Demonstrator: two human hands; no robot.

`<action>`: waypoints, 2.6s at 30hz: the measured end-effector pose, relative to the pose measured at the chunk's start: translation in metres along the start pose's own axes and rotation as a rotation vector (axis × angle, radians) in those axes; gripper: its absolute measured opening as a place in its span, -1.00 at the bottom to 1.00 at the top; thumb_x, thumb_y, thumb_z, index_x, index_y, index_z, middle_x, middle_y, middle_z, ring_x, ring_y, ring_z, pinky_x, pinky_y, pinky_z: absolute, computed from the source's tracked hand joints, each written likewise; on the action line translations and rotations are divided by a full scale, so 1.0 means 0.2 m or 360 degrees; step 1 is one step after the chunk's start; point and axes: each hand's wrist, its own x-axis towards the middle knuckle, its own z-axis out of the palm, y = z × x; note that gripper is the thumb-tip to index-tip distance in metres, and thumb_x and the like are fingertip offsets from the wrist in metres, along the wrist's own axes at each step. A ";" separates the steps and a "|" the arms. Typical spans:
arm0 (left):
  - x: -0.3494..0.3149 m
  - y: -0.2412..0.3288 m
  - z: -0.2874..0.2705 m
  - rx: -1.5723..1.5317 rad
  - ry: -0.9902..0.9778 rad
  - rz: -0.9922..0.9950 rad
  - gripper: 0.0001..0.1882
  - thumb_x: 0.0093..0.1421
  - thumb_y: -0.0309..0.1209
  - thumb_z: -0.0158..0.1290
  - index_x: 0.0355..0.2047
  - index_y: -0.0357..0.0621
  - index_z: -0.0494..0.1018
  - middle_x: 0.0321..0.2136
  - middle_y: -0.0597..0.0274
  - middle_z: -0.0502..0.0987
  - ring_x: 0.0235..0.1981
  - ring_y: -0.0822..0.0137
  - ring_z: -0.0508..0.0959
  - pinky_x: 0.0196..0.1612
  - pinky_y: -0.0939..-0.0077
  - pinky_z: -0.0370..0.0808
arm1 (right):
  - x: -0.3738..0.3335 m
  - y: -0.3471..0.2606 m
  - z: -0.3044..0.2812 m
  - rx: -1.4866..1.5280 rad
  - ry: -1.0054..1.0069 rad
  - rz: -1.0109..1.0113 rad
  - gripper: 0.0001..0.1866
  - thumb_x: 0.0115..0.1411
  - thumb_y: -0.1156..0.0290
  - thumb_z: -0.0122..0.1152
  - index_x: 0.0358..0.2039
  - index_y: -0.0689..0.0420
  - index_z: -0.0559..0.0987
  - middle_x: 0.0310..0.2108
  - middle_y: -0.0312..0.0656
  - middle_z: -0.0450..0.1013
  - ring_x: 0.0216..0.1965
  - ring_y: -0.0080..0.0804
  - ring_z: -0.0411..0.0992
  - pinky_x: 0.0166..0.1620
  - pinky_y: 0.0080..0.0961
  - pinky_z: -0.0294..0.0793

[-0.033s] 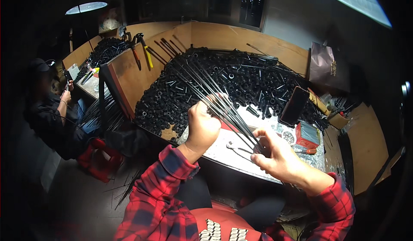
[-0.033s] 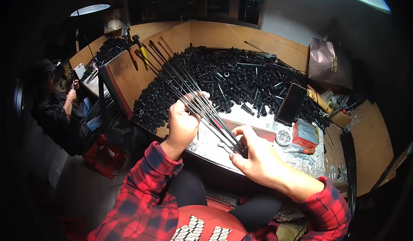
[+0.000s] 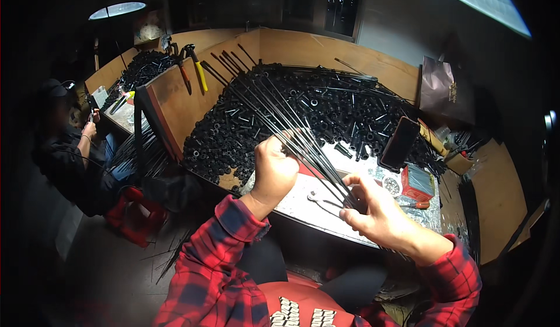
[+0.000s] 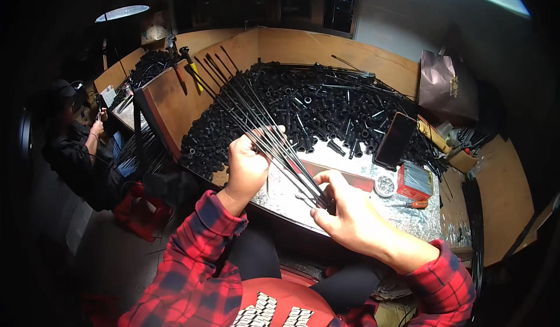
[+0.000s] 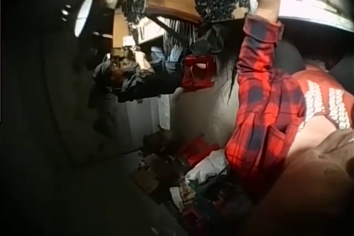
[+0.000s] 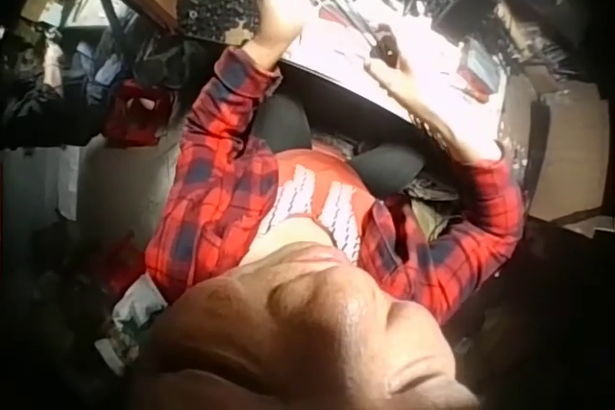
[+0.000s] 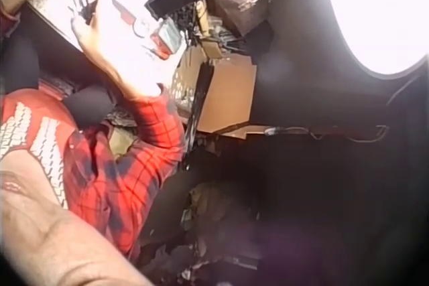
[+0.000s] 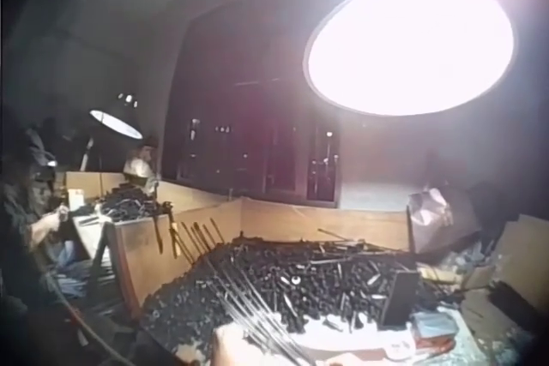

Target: The recorder is assembling small black plastic components by inserting several thin plastic rods into a circular base unit and using pliers to secure the fit.

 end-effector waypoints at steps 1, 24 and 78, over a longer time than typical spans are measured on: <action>-0.01 0.00 -0.01 0.0003 -0.0002 -0.0003 -0.78 0.13 -0.60 0.12 -0.18 -0.38 0.48 -0.33 0.17 0.60 -0.30 0.48 0.57 -0.19 0.61 0.51 | -0.01 -0.01 0.01 0.0013 0.0019 -0.0014 -0.56 0.15 0.50 0.17 0.01 0.18 0.24 -0.50 -0.29 0.36 -0.57 -0.64 0.32 -0.51 -0.64 0.33; 0.09 0.13 -0.10 -0.0313 -0.0311 -0.0364 -0.87 0.09 -0.64 0.15 -0.31 -0.36 0.52 -0.36 0.17 0.61 -0.30 0.40 0.60 -0.16 0.50 0.57 | -0.07 0.71 0.23 -0.1314 0.0283 -0.0135 -0.54 0.09 0.23 0.22 -0.07 0.25 0.43 -0.22 0.00 0.38 -0.17 -0.01 0.37 -0.13 -0.20 0.40; -0.56 -0.35 0.20 0.0712 -0.1348 0.0708 -0.22 0.01 0.09 0.11 0.10 -0.24 0.32 0.22 0.01 0.21 0.28 0.09 0.16 0.24 0.10 0.18 | -0.28 0.75 0.65 -0.0342 0.0524 -0.0233 -0.60 0.05 0.56 0.28 -0.12 0.26 0.34 -0.54 -0.08 0.46 -0.59 -0.20 0.47 -0.53 -0.42 0.43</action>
